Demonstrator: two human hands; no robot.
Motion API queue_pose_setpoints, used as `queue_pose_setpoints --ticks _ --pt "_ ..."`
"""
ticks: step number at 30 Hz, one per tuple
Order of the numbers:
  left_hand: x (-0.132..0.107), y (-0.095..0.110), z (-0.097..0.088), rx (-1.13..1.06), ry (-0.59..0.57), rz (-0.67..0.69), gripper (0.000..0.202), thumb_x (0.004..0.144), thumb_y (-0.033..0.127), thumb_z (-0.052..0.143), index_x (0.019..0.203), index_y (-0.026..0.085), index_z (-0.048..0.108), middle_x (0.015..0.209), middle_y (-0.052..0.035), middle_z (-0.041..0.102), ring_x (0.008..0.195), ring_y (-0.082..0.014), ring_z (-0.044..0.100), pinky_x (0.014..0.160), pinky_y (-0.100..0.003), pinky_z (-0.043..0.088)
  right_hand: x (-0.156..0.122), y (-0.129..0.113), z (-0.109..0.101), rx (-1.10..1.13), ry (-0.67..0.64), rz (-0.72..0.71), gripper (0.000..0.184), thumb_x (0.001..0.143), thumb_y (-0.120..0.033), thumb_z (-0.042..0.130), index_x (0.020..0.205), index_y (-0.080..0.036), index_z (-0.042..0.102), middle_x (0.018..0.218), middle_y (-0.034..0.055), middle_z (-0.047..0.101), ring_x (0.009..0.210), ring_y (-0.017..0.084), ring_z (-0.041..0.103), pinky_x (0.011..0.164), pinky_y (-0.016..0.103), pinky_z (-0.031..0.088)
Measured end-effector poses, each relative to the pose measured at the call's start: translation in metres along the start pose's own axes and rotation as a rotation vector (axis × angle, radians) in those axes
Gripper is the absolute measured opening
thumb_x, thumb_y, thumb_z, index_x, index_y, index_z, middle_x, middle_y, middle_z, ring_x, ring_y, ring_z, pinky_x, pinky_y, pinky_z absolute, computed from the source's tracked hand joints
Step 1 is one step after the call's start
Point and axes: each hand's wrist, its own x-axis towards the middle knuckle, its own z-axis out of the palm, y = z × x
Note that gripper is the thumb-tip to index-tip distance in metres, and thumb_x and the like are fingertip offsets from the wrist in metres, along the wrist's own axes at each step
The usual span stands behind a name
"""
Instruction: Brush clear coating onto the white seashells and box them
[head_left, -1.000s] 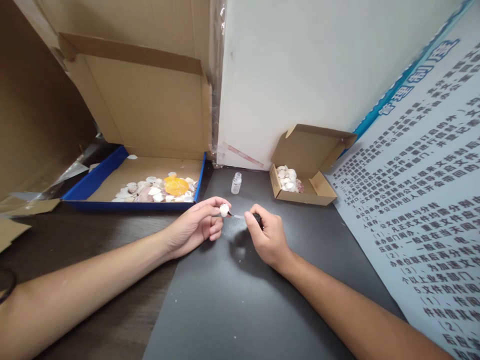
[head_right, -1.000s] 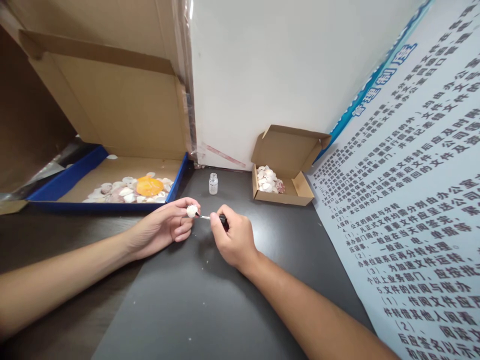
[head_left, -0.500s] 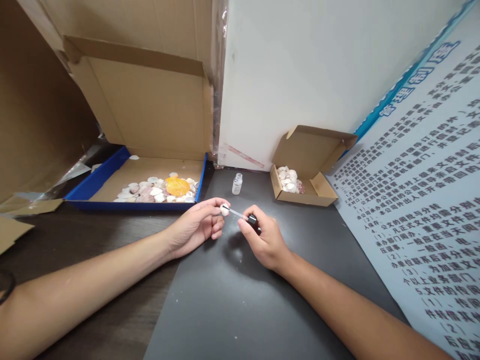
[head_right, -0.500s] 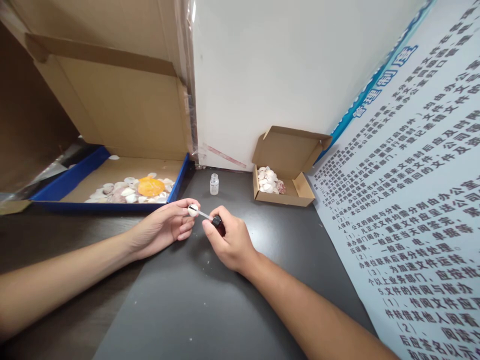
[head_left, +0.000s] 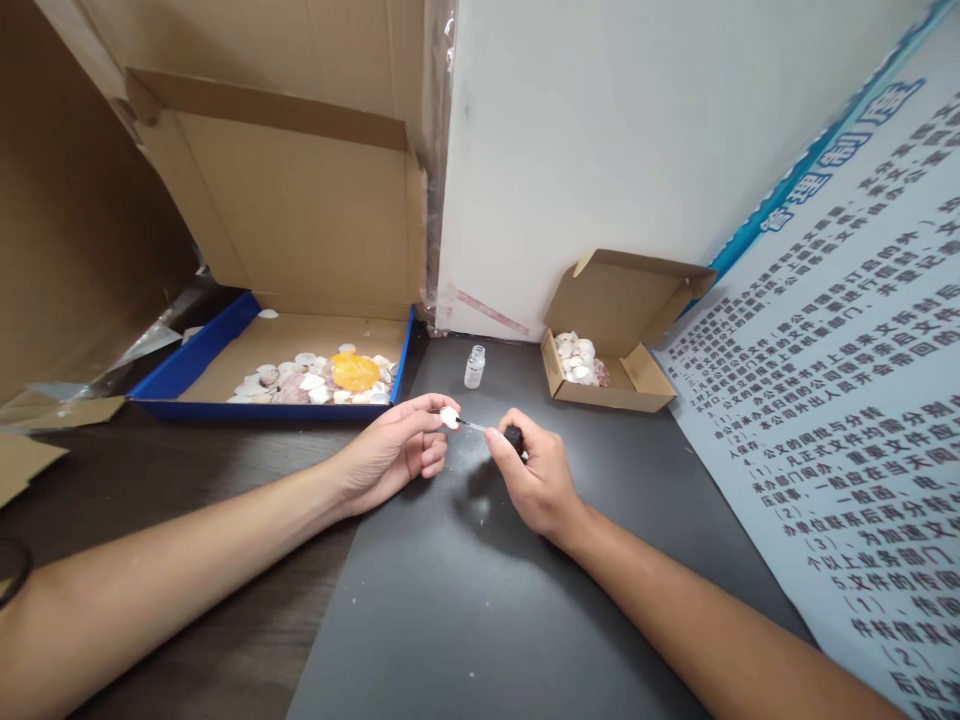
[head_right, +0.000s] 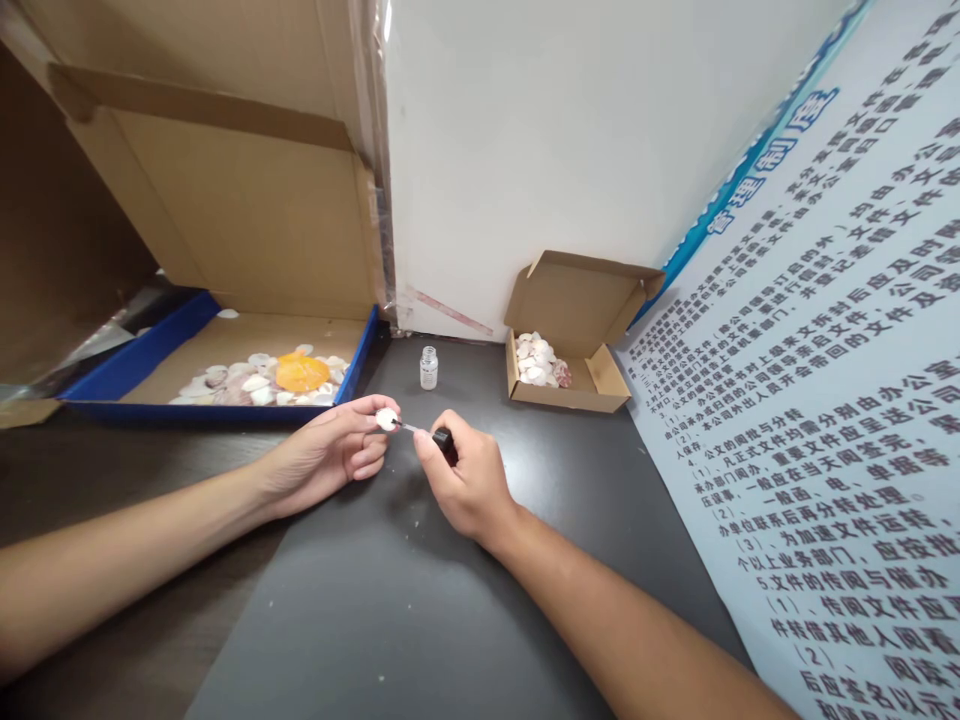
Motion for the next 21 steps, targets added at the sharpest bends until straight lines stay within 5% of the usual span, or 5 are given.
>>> queue_pose_setpoints --ticks 6,12,17,21 --pt "0.0005 -0.0001 -0.0002 -0.001 0.0 0.0 0.013 0.08 0.016 0.063 0.09 0.016 0.057 0.058 0.0068 0.041 0.046 -0.0053 0.038 0.045 -0.018 0.032 -0.0005 0.0003 -0.0001 -0.026 -0.009 0.011 0.027 0.093 -0.038 0.05 0.073 -0.021 0.044 0.055 -0.0075 0.036 0.049 0.009 0.034 0.05 0.022 0.028" --pt "-0.0004 0.0 0.0008 -0.016 0.004 0.016 0.014 0.078 0.016 0.065 0.09 0.016 0.057 0.07 0.0038 0.05 0.048 -0.004 0.039 0.046 -0.02 0.033 -0.0007 0.0002 -0.0009 -0.017 -0.062 -0.012 0.024 0.092 -0.037 0.051 0.075 -0.021 0.045 0.057 -0.0069 0.039 0.051 0.009 0.036 0.051 0.022 0.029" --pt "0.0 -0.0013 -0.0007 -0.011 -0.001 0.001 0.014 0.08 0.016 0.064 0.091 0.017 0.057 0.067 0.0044 0.049 0.048 -0.0045 0.039 0.046 -0.019 0.033 -0.0004 -0.0008 -0.0015 0.01 0.021 0.017 0.027 0.093 -0.036 0.049 0.072 -0.021 0.043 0.054 -0.0072 0.036 0.05 0.009 0.035 0.051 0.022 0.028" --pt "-0.0001 -0.0011 -0.001 -0.01 0.002 0.009 0.016 0.079 0.016 0.065 0.093 0.017 0.056 0.071 0.0037 0.051 0.048 -0.0043 0.041 0.046 -0.019 0.033 0.0 -0.001 -0.0021 0.048 -0.066 -0.015 0.023 0.092 -0.036 0.05 0.075 -0.021 0.045 0.057 -0.007 0.037 0.051 0.009 0.035 0.05 0.022 0.028"
